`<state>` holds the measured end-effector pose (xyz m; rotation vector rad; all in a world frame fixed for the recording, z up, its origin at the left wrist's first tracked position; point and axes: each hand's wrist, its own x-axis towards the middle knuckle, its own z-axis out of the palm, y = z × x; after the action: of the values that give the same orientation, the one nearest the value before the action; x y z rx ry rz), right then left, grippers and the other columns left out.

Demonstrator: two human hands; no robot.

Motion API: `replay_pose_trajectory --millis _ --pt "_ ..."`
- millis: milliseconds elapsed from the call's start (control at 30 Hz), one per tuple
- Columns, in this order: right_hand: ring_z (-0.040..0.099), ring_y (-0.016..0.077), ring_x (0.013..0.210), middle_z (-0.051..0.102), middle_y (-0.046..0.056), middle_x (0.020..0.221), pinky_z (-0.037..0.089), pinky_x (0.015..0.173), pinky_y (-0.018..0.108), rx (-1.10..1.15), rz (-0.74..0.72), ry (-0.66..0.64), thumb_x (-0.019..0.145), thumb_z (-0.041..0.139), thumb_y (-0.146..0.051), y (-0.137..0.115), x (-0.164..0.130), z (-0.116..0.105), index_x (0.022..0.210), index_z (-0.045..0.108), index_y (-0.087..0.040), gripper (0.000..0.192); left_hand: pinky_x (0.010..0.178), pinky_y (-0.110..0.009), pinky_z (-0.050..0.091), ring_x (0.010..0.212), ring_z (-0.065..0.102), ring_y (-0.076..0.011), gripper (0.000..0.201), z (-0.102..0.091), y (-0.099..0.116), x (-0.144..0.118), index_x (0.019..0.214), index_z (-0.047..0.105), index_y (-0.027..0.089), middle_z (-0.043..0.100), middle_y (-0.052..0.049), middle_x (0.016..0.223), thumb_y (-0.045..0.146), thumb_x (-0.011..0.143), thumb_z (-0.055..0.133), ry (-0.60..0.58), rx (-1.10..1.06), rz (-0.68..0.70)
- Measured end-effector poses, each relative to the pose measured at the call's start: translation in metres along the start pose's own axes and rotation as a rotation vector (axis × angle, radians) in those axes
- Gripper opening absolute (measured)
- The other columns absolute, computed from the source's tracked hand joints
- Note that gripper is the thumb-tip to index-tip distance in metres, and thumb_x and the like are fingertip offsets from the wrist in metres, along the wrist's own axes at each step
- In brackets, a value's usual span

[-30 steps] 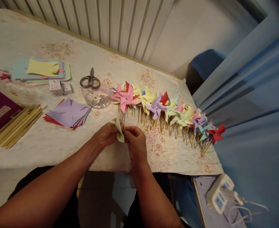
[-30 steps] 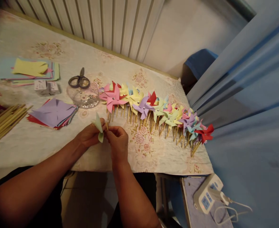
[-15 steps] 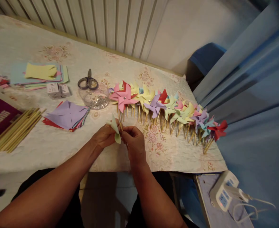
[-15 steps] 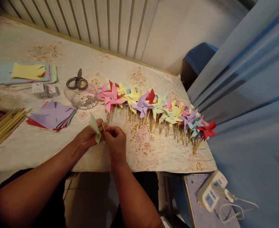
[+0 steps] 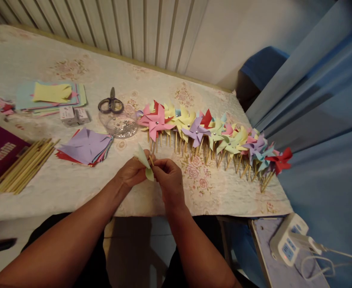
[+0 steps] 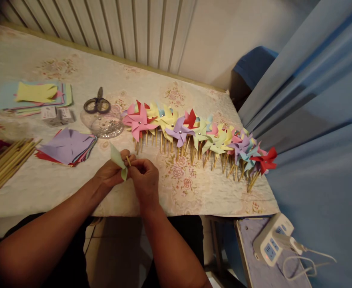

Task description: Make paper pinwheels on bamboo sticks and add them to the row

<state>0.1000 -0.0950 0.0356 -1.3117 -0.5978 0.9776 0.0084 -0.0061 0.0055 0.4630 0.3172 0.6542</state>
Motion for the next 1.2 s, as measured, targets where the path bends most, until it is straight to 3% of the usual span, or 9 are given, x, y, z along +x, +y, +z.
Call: replay_pose_trajectory --millis 600,1200 --pt "0.049 0.0101 0.059 0.062 -0.006 0.066 0.041 0.059 0.024 -0.015 0.014 -0.006 0.069 0.069 -0.023 -0.0042 -0.0025 0.0008 0.074 0.068 -0.021 0.006 0.054 -0.015 0.049 0.055 0.056 -0.0070 0.043 -0.0020 -0.0015 0.0006 0.062 0.042 0.018 0.049 0.006 0.060 0.000 0.056 0.081 0.029 -0.002 0.001" --pt "0.053 0.0107 0.061 0.062 -0.005 0.067 0.042 0.062 0.026 -0.016 -0.001 -0.021 0.070 0.070 -0.023 -0.0068 -0.0036 0.0003 0.073 0.067 -0.021 0.004 0.055 -0.017 0.050 0.058 0.057 -0.0086 0.037 -0.0037 -0.0013 0.0005 0.064 0.049 0.017 0.051 0.005 0.062 0.000 0.057 0.081 0.011 -0.002 -0.001"
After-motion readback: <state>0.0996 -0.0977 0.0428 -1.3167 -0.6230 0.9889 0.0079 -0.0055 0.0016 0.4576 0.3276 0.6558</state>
